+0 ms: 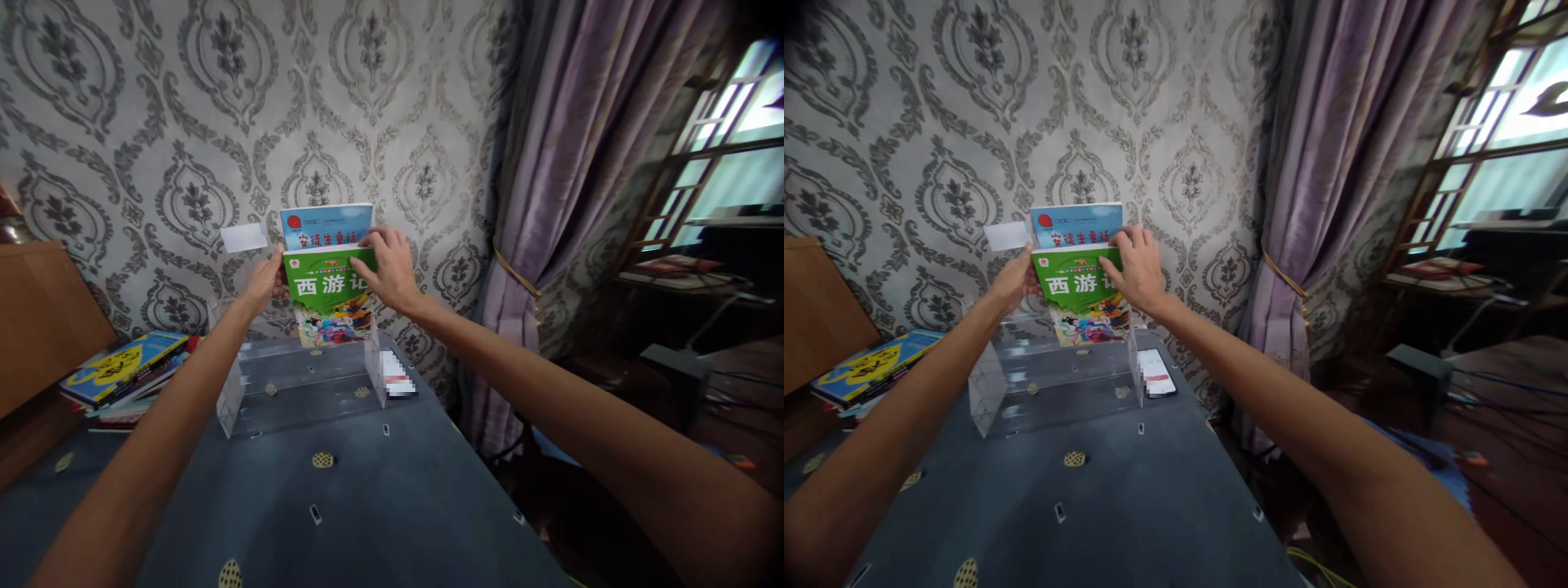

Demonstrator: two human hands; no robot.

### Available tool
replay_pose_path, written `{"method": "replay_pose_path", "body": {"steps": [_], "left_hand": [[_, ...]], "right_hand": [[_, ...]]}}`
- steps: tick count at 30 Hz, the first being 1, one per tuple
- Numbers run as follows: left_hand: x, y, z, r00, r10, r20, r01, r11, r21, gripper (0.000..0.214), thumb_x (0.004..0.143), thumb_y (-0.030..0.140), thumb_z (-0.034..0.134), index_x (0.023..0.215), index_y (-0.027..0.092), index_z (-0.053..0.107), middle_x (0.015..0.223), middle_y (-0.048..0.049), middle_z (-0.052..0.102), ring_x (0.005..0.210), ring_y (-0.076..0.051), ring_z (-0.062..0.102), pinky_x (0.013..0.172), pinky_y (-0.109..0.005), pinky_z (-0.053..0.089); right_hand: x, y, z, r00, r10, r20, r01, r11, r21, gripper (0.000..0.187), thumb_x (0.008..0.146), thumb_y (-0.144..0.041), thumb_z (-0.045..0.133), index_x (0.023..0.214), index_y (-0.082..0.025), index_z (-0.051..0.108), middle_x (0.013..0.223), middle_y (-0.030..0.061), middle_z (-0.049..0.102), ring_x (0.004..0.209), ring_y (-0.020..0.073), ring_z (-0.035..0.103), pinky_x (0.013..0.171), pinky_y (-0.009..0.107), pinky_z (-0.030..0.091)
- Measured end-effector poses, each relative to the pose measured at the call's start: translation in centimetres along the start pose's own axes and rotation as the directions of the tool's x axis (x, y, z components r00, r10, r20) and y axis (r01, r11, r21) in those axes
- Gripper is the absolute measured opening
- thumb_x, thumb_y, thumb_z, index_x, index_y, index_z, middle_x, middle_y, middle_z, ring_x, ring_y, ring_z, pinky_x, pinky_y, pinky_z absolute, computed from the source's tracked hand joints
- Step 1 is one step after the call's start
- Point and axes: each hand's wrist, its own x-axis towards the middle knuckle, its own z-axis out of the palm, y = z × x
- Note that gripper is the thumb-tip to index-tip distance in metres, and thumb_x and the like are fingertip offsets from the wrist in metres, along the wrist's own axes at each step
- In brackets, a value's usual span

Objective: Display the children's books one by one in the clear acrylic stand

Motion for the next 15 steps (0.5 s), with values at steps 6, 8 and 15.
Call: {"method": "replay_pose_path", "body": {"steps": [6,8,15], "left_hand": [[0.0,-0.1,0.0,0.998,0.011,0.066,-0.012,1.0,0.024,0.066,0.097,0.071,0.027,0.097,0.014,0.06,0.064,-0.0046,0.065,0.064,-0.018,0.064,0.053,-0.027,0.049],[-0.1,-0.1,0.0,0.999,-0.006,0.05,0.004,0.999,0.051,0.062,0.098,0.067,0.029,0.094,0.014,0.061,0.064,-0.0048,0.065,0.064,-0.019,0.065,0.053,-0.028,0.05],[-0.2,-0.4,-0.3,0.993,0.011,0.116,-0.016,0.999,0.047,0.041,0.091,0.055,0.058,0.09,0.015,0.066,0.071,-0.0039,0.069,0.068,-0.018,0.067,0.05,-0.023,0.047]], "right_hand": [[0.4,0.8,-0.2,0.998,-0.014,0.057,0.009,0.997,0.08,0.029,0.094,-0.049,0.051,0.104,-0.023,0.055,0.105,0.0122,0.061,0.101,0.0319,0.052,0.092,0.049,0.045],[0.7,1.1,-0.2,0.994,0.011,0.106,-0.026,0.99,0.139,0.029,0.092,-0.05,0.054,0.104,-0.024,0.054,0.101,0.01,0.063,0.095,0.0294,0.054,0.088,0.046,0.047],[1.0,1.1,-0.6,0.988,0.034,0.149,-0.07,0.969,0.239,0.028,0.089,-0.048,0.058,0.099,-0.023,0.05,0.097,0.008,0.064,0.087,0.0256,0.058,0.082,0.043,0.048]]}}
